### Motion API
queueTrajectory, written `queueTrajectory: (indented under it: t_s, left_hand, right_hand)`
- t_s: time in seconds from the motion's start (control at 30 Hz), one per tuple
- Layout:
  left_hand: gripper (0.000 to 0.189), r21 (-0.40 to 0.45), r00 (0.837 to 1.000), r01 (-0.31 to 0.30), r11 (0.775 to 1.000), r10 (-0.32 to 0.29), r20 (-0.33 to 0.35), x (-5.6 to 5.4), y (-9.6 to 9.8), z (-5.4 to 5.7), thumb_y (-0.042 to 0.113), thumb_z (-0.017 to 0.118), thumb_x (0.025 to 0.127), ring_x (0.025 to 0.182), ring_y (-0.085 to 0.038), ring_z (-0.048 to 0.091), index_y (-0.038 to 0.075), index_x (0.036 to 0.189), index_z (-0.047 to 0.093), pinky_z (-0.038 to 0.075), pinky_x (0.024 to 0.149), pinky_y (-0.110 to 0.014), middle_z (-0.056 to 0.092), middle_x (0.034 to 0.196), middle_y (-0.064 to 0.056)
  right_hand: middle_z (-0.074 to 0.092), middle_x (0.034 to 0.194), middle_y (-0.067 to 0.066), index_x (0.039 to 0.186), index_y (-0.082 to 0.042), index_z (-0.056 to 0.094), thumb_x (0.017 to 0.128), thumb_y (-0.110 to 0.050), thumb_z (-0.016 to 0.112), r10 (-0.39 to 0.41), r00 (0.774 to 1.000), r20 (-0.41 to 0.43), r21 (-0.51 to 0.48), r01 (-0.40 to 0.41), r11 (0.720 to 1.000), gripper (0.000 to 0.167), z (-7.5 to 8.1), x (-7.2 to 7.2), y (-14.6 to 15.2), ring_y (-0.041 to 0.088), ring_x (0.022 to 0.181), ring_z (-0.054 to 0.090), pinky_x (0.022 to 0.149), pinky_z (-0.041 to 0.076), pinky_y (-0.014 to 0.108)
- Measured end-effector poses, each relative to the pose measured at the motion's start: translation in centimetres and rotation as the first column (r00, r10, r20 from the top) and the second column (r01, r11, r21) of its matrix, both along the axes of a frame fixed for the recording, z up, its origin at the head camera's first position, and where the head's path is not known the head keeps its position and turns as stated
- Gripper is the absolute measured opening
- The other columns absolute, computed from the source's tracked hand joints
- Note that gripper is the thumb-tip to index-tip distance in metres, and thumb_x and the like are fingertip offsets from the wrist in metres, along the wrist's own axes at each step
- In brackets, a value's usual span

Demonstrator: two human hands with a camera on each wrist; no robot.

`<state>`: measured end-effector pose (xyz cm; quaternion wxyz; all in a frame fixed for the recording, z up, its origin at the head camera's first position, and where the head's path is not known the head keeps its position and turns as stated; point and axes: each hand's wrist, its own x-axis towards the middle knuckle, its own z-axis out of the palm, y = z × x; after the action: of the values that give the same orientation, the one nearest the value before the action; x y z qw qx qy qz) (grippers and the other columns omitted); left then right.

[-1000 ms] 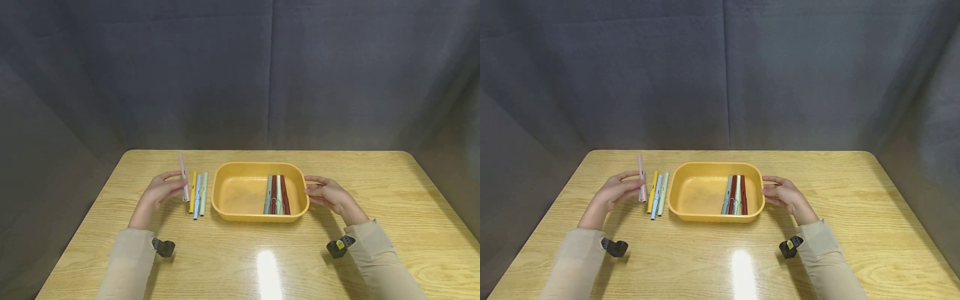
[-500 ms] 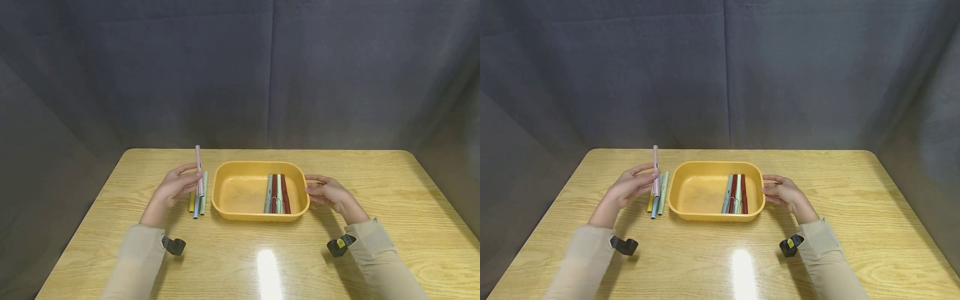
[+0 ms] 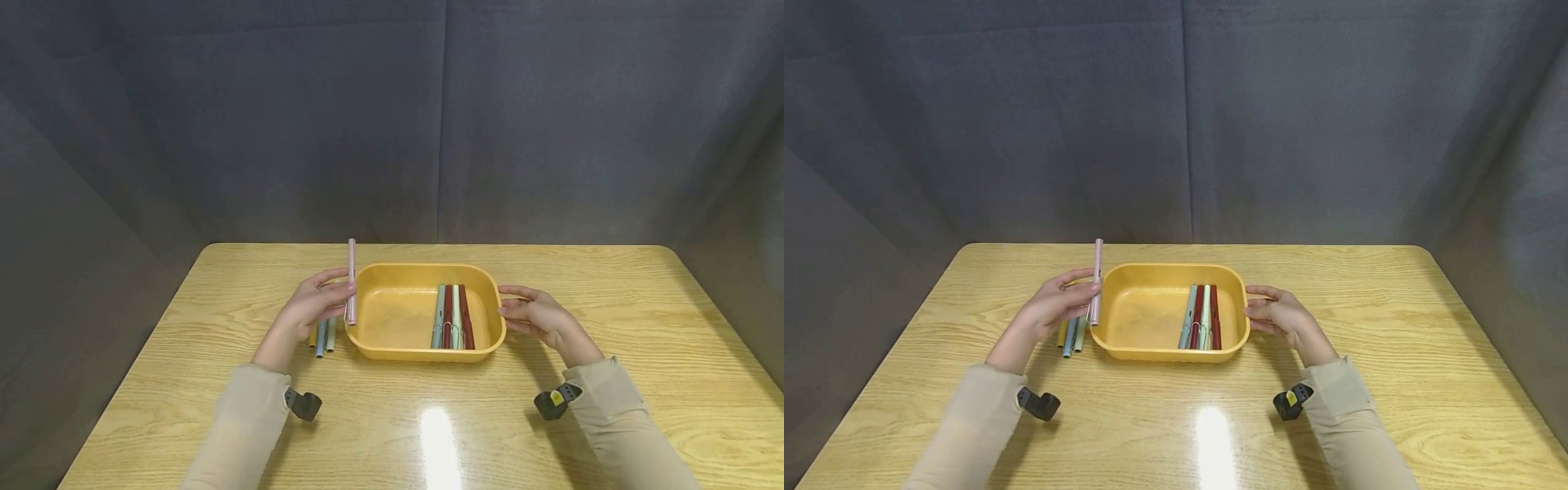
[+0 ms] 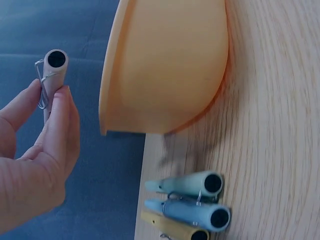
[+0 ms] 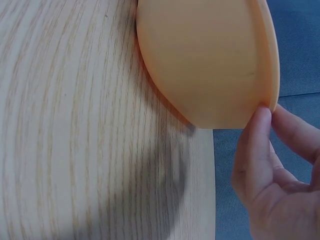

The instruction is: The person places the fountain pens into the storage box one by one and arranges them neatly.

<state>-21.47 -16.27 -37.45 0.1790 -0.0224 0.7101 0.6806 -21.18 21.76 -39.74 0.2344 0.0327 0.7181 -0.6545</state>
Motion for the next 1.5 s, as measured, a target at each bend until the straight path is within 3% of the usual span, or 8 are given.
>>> queueTrajectory:
  t_s: [0.43,0.63,0.93,1.2,1.5]
  left_hand:
    - [0.055,0.011,1.000,0.018,1.000,-0.018,-0.011,0.1,2.2,0.1,0.003,0.059,0.092,0.088,-0.006,0.064,0.007,0.144,0.039,0.059,0.082,-0.022,0.047,0.140,-0.027]
    - [0.056,-0.009,1.000,0.027,1.000,-0.027,-0.015,0.2,3.1,-0.3,0.002,0.062,0.091,0.089,-0.006,0.064,0.008,0.142,0.042,0.059,0.084,-0.025,0.052,0.134,-0.021]
    - [0.055,-0.023,0.999,0.042,0.999,-0.042,-0.012,0.1,4.9,-0.8,-0.001,0.063,0.088,0.095,-0.012,0.064,0.006,0.139,0.045,0.059,0.086,-0.027,0.052,0.136,-0.021]
    - [0.052,0.006,1.000,0.022,1.000,-0.022,0.000,0.3,7.1,-1.3,-0.006,0.063,0.086,0.086,-0.013,0.064,0.002,0.135,0.048,0.060,0.086,-0.033,0.055,0.128,-0.022]
    - [0.051,-0.035,1.000,0.022,0.999,-0.022,-0.003,0.4,9.2,-2.1,-0.006,0.066,0.084,0.081,-0.016,0.065,0.001,0.133,0.051,0.060,0.085,-0.040,0.060,0.119,-0.020]
  right_hand:
    - [0.061,0.091,-0.011,0.148,0.004,0.023,0.093,-0.002,0.056,-0.007,1.000,0.005,0.002,0.007,1.000,0.065,0.0,-0.1,-0.1,0.000,0.080,0.063,0.074,0.057,0.014]
    - [0.062,0.092,-0.011,0.148,0.005,0.022,0.093,-0.002,0.057,-0.005,1.000,0.001,-0.006,0.005,1.000,0.065,-0.1,0.0,0.0,0.000,0.080,0.064,0.074,0.057,0.014]
    - [0.062,0.091,-0.011,0.148,0.005,0.021,0.093,-0.001,0.056,-0.001,1.000,0.005,-0.026,0.001,1.000,0.065,-0.1,0.0,0.0,0.000,0.080,0.064,0.073,0.057,0.014]
    - [0.063,0.090,-0.012,0.148,0.005,0.021,0.094,-0.002,0.055,0.008,1.000,0.004,-0.024,-0.008,1.000,0.065,-0.1,-0.1,0.0,0.000,0.080,0.065,0.074,0.058,0.015]
    - [0.063,0.089,-0.012,0.148,0.004,0.022,0.093,-0.002,0.056,0.009,1.000,0.005,-0.020,-0.009,1.000,0.065,0.0,-0.1,0.1,0.000,0.079,0.065,0.074,0.058,0.015]
